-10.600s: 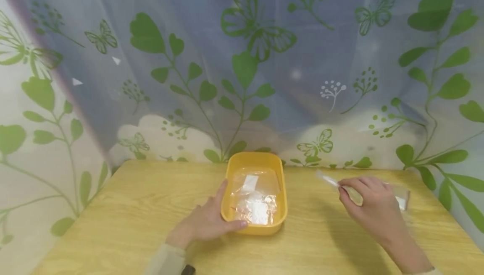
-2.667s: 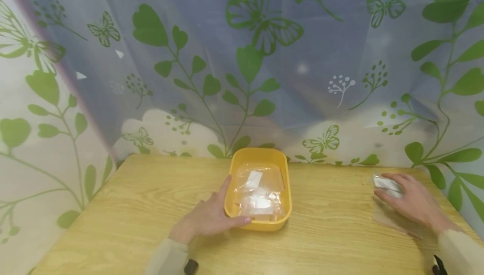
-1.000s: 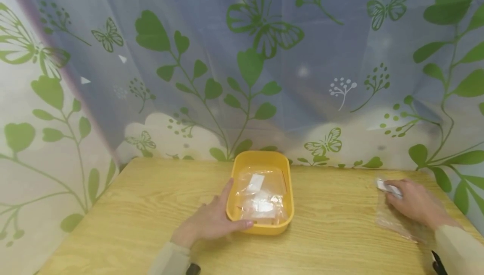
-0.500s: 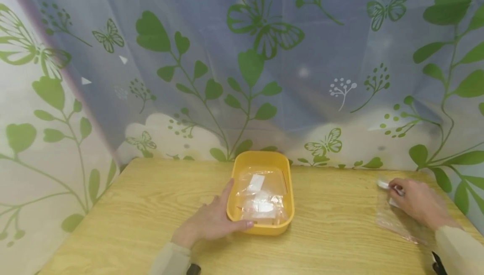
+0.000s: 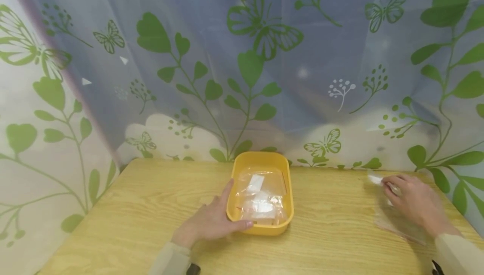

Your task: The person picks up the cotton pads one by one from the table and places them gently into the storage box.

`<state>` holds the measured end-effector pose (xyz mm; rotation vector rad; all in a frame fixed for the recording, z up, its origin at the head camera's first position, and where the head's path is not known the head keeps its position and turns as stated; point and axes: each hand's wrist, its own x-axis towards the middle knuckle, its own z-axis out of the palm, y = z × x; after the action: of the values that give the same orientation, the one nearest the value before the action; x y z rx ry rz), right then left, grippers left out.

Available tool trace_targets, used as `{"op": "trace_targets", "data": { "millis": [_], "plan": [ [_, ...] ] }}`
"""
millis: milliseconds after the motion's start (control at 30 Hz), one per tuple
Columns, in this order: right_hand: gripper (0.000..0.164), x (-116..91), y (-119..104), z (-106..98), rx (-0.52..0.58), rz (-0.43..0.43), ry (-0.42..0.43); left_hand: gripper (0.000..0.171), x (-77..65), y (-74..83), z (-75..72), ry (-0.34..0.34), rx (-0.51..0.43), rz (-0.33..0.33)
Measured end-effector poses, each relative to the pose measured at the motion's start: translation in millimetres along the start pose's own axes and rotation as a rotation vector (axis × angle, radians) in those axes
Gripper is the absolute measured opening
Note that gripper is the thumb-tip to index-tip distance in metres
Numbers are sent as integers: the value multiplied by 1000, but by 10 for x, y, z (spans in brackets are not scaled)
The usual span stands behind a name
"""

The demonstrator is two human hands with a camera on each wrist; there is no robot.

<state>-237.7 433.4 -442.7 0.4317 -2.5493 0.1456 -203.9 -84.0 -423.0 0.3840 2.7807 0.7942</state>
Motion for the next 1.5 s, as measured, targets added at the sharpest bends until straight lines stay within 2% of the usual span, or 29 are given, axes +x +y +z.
{"op": "trace_targets", "data": {
  "millis": [67, 100, 233, 300, 733, 1067, 1300, 1500],
  "plan": [
    [11, -1, -21, 1, -3, -68, 86, 126, 4, -5, -1, 3, 1, 0],
    [19, -2, -33, 3, -3, -101, 129, 127, 5, -6, -3, 4, 4, -2],
    [69, 11, -81, 24, 2, -201, 264, 126, -3, 1, -9, 2, 11, 2],
    [81, 22, -104, 28, -3, -230, 303, 126, -10, 6, -11, -4, 11, 0],
    [73, 80, -268, -86, 8, -278, 383, 125, -21, 15, -12, -10, 16, -7],
    [71, 80, -444, -143, 67, -245, 401, 125, -24, 23, -15, -4, 16, -9],
    [68, 94, -550, -129, 116, -233, 434, 125, -26, 22, -17, -5, 12, -10],
    [65, 116, -632, -120, 136, -211, 429, 125, -26, 18, -21, -11, 7, -8]
  ]
}}
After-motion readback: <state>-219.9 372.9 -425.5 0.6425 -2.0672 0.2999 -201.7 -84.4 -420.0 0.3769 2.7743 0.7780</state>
